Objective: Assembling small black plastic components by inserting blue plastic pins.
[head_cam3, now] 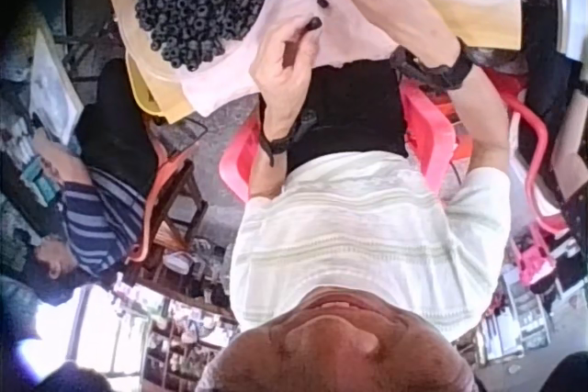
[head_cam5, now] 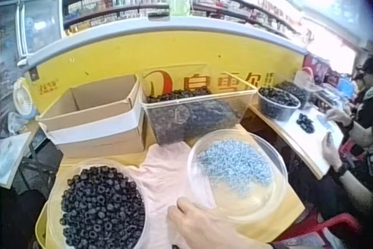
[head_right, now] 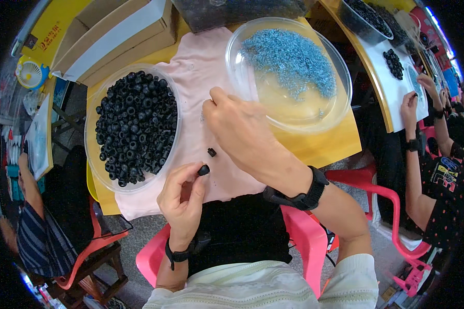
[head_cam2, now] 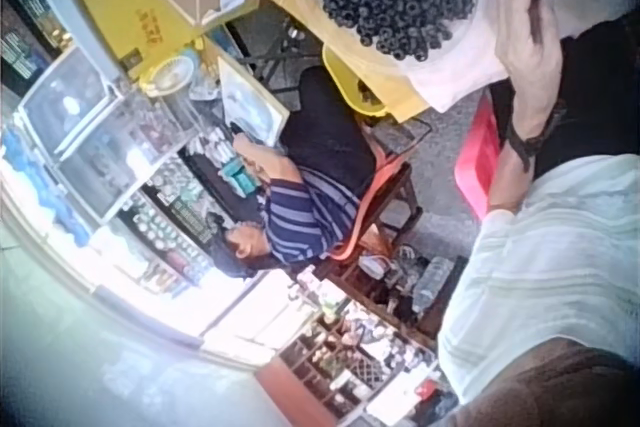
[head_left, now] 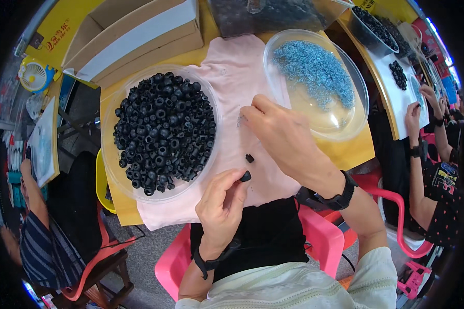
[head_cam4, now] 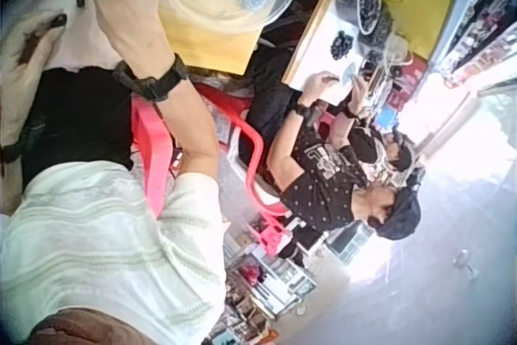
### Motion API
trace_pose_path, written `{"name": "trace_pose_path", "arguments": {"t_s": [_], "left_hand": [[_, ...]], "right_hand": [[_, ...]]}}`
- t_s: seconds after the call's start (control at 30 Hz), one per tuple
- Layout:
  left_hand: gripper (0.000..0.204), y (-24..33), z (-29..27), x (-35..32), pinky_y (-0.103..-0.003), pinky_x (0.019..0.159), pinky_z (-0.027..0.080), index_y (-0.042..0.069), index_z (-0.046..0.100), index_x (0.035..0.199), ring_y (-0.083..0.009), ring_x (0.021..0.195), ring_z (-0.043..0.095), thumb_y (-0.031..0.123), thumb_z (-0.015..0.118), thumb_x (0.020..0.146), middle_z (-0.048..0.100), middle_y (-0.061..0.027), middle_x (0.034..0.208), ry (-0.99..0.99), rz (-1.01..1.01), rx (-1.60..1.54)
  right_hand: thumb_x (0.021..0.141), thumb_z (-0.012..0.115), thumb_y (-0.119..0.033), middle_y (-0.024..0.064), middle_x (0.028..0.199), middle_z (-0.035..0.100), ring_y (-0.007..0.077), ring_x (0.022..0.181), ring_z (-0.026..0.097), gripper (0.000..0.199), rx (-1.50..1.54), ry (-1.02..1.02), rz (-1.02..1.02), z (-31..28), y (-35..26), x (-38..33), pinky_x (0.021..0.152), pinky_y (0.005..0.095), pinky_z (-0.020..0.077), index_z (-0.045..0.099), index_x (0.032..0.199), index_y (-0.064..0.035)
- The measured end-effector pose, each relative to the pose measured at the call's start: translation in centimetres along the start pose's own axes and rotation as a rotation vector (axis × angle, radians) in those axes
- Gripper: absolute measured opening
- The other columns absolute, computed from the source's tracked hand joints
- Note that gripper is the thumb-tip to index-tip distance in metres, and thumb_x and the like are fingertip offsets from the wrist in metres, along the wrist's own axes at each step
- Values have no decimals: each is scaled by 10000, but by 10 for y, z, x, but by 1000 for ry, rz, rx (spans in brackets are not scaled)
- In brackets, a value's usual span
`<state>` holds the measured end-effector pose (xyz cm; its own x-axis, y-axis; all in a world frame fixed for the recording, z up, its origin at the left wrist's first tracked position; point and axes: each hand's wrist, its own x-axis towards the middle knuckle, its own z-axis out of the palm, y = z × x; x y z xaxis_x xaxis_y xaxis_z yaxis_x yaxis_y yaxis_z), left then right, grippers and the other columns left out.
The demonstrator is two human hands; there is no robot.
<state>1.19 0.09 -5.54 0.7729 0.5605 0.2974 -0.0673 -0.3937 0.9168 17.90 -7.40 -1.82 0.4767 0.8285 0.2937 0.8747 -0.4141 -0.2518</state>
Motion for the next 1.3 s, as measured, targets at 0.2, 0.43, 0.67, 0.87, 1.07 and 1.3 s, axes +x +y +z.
{"name": "trace_pose_path", "arguments": {"t_s": [0.2, 0.43, 0.67, 0.87, 1.07, 1.3], "left_hand": [[285, -4, -1, -3, -251, 742, 509, -5, 651, 1095, -157, 854, 634, -72, 677, 818, 671, -107, 996, 0, -19, 2], [257, -1, -4, -2, -220, 733, 492, -37, 631, 1123, -105, 822, 607, -47, 645, 867, 653, -80, 980, -28, 17, 84], [192, 34, -17, -11, -382, 828, 577, -54, 526, 1134, -276, 949, 681, -33, 535, 943, 662, -216, 1047, -35, -341, -799], [205, 49, -17, -23, -363, 816, 584, -61, 540, 1123, -274, 930, 689, -41, 569, 921, 667, -211, 1037, -79, -405, -922], [221, 52, -17, -33, -337, 808, 585, -65, 573, 1108, -252, 907, 695, -68, 603, 889, 675, -191, 1011, -69, -380, -913], [219, 48, -19, -37, -311, 803, 575, -63, 605, 1097, -213, 864, 688, -70, 619, 878, 678, -169, 1010, -33, -375, -911]], "right_hand": [[767, 579, -2, 104, 850, 542, 314, 750, 629, 91, -10, 6, 5, 0, -2, 1, 611, 389, 491, 554, 851, -26], [692, 633, 33, 105, 867, 570, 281, 798, 634, 156, 76, 78, -91, -5, 1, -6, 654, 377, 521, 571, 824, -22], [841, 642, -25, 50, 802, 647, 96, 694, 621, 120, 985, -11, 276, -57, -29, -41, 542, 217, 481, 648, 955, 15], [893, 642, -64, 47, 846, 689, 36, 619, 594, 173, 1270, -133, 407, -72, -41, -67, 508, 156, 451, 687, 1037, 22], [883, 656, -34, 49, 874, 673, 78, 689, 657, 124, 1273, -60, 228, -69, -48, -76, 514, 163, 472, 692, 991, 18], [822, 697, -13, 74, 910, 648, 112, 689, 646, 152, 1033, -2, 75, -62, -51, -79, 535, 201, 490, 703, 974, -8]]}}
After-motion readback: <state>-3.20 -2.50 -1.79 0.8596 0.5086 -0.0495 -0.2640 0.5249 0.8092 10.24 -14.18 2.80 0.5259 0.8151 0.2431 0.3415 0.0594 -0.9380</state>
